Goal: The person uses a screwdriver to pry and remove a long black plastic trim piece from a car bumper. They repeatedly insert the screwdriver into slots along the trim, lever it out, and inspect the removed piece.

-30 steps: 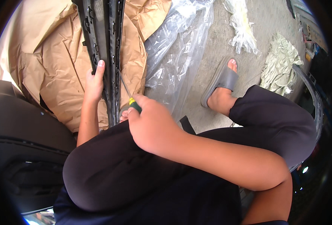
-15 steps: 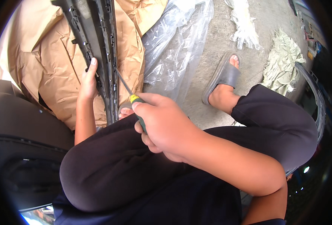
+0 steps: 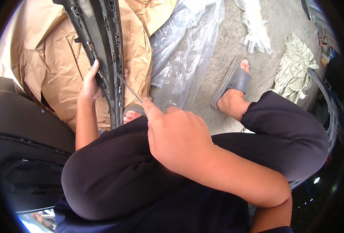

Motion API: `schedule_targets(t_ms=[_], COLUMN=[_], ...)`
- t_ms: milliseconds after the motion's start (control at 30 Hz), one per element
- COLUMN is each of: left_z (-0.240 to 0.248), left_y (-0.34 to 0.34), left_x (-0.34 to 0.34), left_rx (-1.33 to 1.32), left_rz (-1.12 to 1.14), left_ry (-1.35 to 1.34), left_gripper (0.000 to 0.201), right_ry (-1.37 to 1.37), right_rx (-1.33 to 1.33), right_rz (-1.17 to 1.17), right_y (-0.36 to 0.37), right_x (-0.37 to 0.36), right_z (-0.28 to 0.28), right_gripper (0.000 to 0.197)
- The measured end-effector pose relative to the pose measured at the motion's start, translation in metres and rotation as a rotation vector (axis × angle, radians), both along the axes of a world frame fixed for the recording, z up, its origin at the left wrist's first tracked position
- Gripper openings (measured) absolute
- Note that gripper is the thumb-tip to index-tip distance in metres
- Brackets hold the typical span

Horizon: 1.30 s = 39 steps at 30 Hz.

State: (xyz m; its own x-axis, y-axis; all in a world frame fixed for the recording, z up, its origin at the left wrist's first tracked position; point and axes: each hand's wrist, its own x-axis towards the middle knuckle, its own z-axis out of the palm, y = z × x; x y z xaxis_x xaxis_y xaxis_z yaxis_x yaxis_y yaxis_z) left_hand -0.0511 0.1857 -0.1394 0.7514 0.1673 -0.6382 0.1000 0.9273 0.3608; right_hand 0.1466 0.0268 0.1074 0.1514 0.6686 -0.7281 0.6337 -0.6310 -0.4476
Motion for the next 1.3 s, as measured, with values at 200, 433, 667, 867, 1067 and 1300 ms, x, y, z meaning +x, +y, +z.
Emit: schedule_targets(t_ms=[200,433,667,867,1067,1300], left_z=[-0.003,-0.003,-0.006,-0.002,0.01,0.019], left_y=[-0.001,-0.007,-0.007,-0.01,-0.013,-0.014], left_x=[0.0,0.002,0.0,0.001,0.003,0.008], left_rx=[0.068,0.082,0.107,0.163,0.132,0.172], left_rz=[-0.003,0.001,-0.021,0.017,0.078,0.049], left_ry=[0.093,0.113,0.121,0.194,0.258,0.297], left_gripper=[0.069,0.075,0.073,0.064,0.055,0.058], right_ry=[-0.025,-0.016,-0.008,-0.022,-0.103,-0.234], right_rx=[-0.041,0.04,-0.044,-0.05,-0.104,-0.12], right_rz=[0.026,0.028,0.017,0.007,0.085,0.397], right_y=[0.008,0.014,0.021,0.023,0.03,0.038], right_x=[0.008,0.002,0.001,0.002,-0.003,-0.011], right_z=[-0.003,0.005,0.004,0.002,0.007,0.013], right_gripper=[0.048,0.047,0.046,0.045,0.046,0.055])
